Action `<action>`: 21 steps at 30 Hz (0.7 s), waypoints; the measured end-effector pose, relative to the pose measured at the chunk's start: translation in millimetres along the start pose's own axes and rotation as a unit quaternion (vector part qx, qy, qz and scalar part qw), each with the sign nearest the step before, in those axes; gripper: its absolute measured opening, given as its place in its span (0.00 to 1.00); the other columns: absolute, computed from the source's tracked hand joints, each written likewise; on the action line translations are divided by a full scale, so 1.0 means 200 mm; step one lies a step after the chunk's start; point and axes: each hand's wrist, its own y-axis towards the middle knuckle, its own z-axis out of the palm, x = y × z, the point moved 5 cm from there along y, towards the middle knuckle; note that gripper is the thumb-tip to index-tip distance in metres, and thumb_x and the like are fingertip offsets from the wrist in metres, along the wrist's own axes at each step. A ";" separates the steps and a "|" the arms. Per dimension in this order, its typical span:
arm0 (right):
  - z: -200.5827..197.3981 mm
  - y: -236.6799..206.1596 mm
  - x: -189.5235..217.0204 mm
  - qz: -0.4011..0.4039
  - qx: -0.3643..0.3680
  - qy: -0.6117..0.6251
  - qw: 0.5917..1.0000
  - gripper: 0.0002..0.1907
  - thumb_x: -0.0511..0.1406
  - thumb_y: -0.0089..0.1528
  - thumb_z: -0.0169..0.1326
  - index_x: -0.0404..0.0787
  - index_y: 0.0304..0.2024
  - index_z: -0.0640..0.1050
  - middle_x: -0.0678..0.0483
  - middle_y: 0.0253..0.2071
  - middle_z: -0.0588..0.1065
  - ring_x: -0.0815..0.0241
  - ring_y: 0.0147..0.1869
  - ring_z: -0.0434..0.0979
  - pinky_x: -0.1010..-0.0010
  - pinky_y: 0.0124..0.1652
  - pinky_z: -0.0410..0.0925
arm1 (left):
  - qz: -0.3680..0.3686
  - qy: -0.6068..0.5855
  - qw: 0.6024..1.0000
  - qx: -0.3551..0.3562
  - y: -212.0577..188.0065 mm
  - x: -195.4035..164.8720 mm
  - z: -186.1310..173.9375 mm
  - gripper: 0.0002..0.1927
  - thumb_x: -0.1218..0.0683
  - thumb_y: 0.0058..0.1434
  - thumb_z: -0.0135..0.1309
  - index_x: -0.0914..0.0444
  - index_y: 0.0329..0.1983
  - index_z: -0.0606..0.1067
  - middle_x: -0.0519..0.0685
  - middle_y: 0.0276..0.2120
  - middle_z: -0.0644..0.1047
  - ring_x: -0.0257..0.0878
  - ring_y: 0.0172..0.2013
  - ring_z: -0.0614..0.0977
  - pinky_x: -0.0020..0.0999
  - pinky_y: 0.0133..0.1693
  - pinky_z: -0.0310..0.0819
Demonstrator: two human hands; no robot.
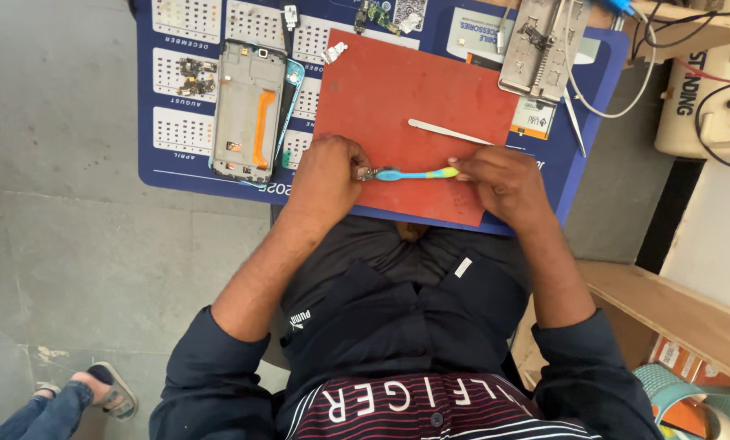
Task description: The person disassembles a smartphone, removes the motherboard, and cleans it with a toothbrush and liquid. They then connect a white cable to the board and place it back into the phone casing.
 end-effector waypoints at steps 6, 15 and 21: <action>-0.02 0.00 -0.01 -0.014 0.024 0.021 0.999 0.20 0.22 0.50 0.58 0.37 0.45 0.84 0.52 0.35 0.78 0.52 0.39 0.80 0.65 0.37 0.73 | 0.003 -0.009 1.000 0.004 0.00 0.00 -0.01 0.05 0.67 0.50 0.60 0.65 0.28 0.82 0.59 0.30 0.81 0.56 0.35 0.83 0.48 0.39 0.77; -0.28 0.03 -0.13 0.168 -0.162 -0.007 0.972 0.11 0.25 0.66 0.63 0.38 0.50 0.84 0.51 0.43 0.78 0.53 0.39 0.79 0.68 0.36 0.70 | -0.020 -0.032 0.999 0.026 -0.01 -0.01 -0.03 0.03 0.65 0.51 0.61 0.65 0.29 0.81 0.58 0.29 0.81 0.55 0.34 0.83 0.48 0.37 0.76; -0.13 0.15 -0.08 0.067 -0.071 -0.179 0.979 0.11 0.30 0.60 0.68 0.42 0.45 0.84 0.53 0.49 0.79 0.51 0.54 0.78 0.60 0.52 0.70 | -0.015 -0.042 0.999 0.022 -0.04 -0.02 -0.04 0.08 0.66 0.52 0.54 0.66 0.33 0.80 0.59 0.31 0.80 0.55 0.35 0.82 0.47 0.38 0.75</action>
